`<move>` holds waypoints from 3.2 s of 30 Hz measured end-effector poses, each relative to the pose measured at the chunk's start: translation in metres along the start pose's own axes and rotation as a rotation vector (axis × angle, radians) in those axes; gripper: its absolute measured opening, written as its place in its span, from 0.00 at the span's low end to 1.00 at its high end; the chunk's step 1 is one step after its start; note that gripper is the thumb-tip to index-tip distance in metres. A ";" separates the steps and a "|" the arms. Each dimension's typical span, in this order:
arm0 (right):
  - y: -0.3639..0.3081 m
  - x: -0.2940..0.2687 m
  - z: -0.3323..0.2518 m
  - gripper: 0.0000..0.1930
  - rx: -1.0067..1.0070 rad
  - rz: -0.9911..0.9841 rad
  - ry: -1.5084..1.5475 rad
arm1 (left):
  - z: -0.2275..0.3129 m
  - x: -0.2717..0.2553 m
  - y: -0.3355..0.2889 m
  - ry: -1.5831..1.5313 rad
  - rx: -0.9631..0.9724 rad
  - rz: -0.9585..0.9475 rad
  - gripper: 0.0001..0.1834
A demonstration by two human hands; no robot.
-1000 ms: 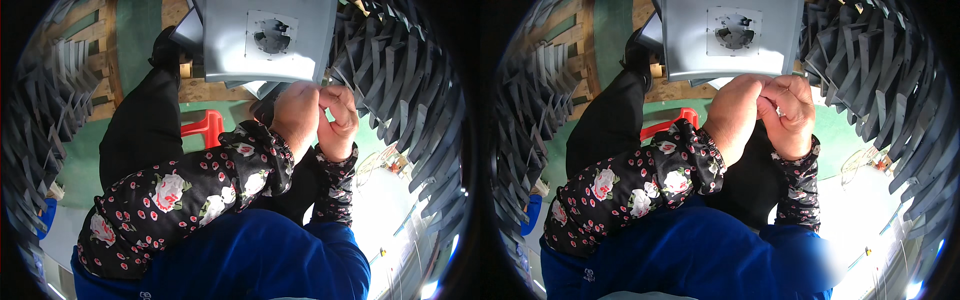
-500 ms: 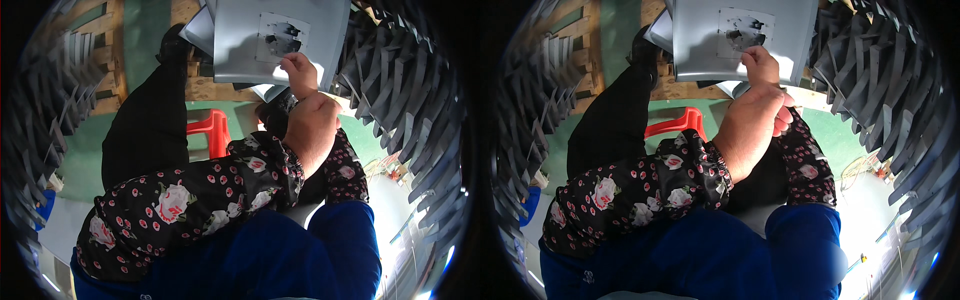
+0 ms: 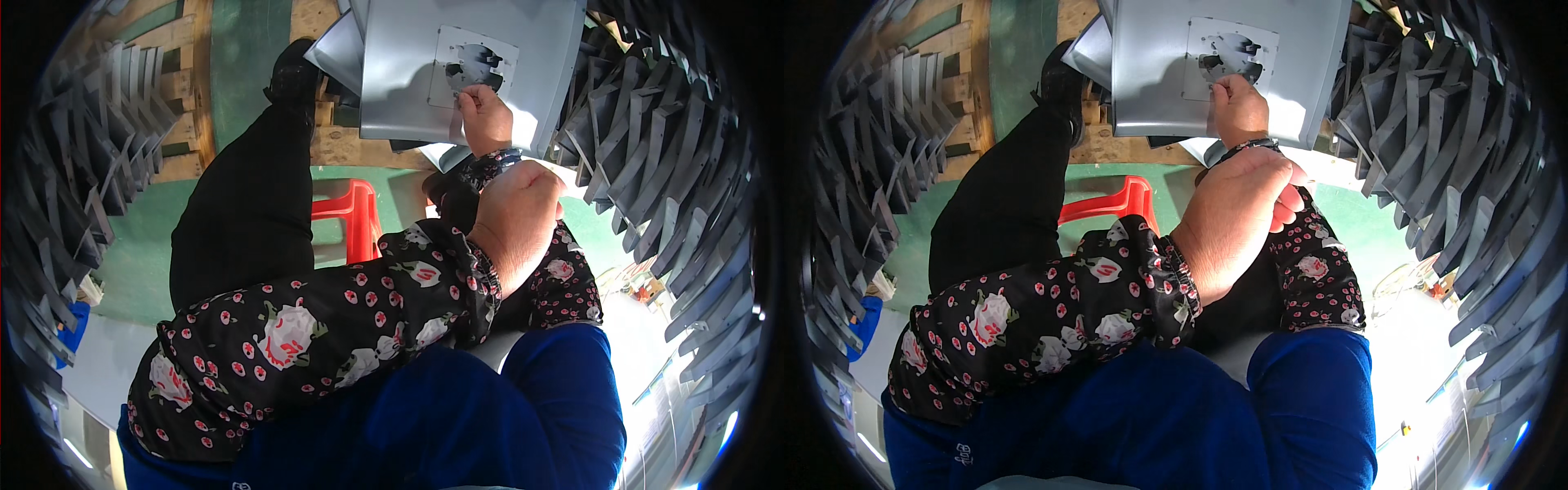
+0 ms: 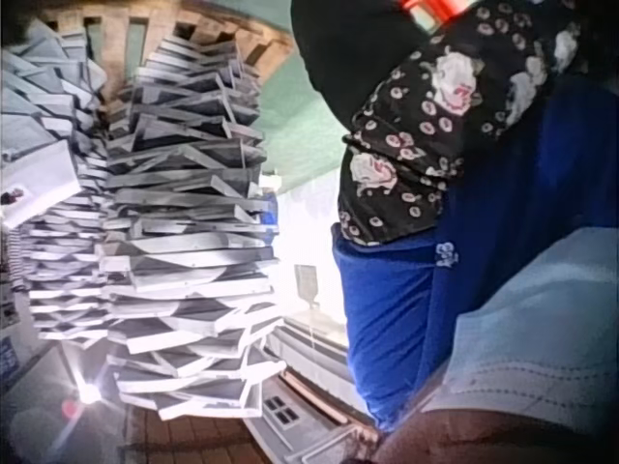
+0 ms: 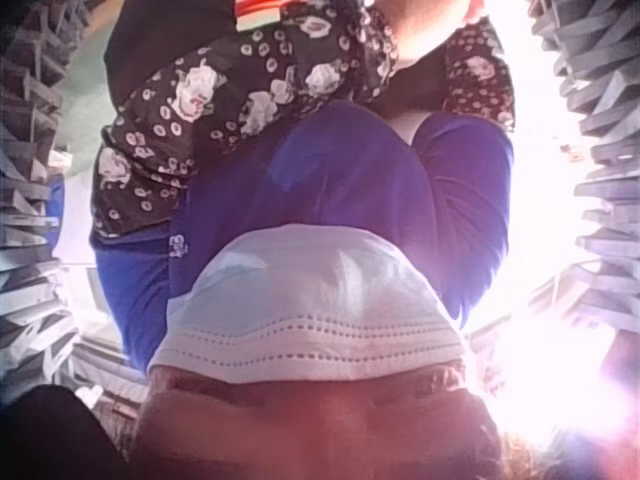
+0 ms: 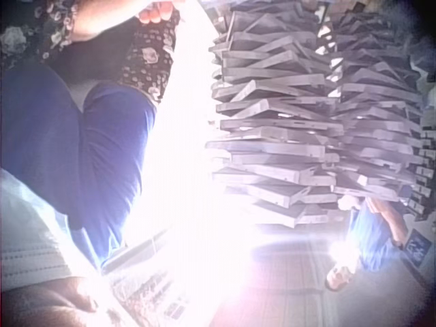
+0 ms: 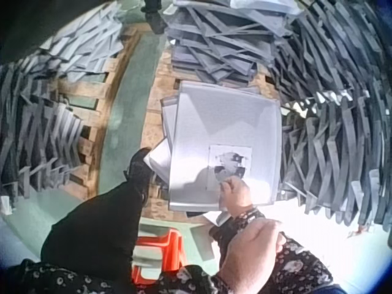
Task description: Assembling small components and fasteners onto grey metal panels while seated on a stool.
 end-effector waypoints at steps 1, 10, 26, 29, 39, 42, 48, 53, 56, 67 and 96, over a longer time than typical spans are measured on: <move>0.000 0.000 0.000 0.08 -0.002 -0.002 0.000 | -0.001 0.000 0.000 -0.001 0.001 0.002 0.11; -0.001 0.002 -0.001 0.08 -0.019 0.021 0.030 | -0.003 -0.002 0.000 0.000 0.054 -0.027 0.11; 0.003 0.014 -0.014 0.09 -0.239 0.037 -0.342 | -0.006 0.000 0.006 0.020 0.028 -0.008 0.10; 0.005 0.013 -0.012 0.10 -0.186 -0.006 -0.337 | -0.007 0.005 0.006 -0.040 -0.005 -0.014 0.10; -0.068 -0.140 -0.051 0.09 -0.055 0.208 0.654 | 0.002 0.001 0.009 -0.072 0.122 0.178 0.17; -0.088 -0.147 -0.090 0.10 -0.477 0.072 0.095 | 0.004 -0.001 0.008 -0.040 0.089 0.171 0.19; -0.094 -0.137 -0.099 0.14 -0.463 0.006 0.081 | -0.006 -0.008 0.015 0.119 0.246 0.293 0.22; -0.087 -0.139 -0.090 0.09 -0.438 -0.076 0.375 | -0.001 -0.002 0.013 0.004 0.088 0.184 0.19; -0.084 -0.136 -0.077 0.06 -0.165 -0.044 0.853 | 0.002 -0.007 0.016 0.036 0.187 0.142 0.11; 0.010 -0.044 -0.006 0.07 0.260 -0.206 1.133 | 0.010 0.006 0.002 -0.070 0.028 0.079 0.10; 0.050 -0.001 0.014 0.06 0.152 -0.201 0.911 | 0.003 -0.001 0.003 0.009 0.012 0.040 0.10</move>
Point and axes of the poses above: each hand's wrist, its own y-axis towards the middle knuckle, its own x-axis out of the palm, z = x × y, the point moved 5 cm from there along y, towards the middle knuckle, and after that the axes turned 5 degrees about -z, right-handed, at the moved point
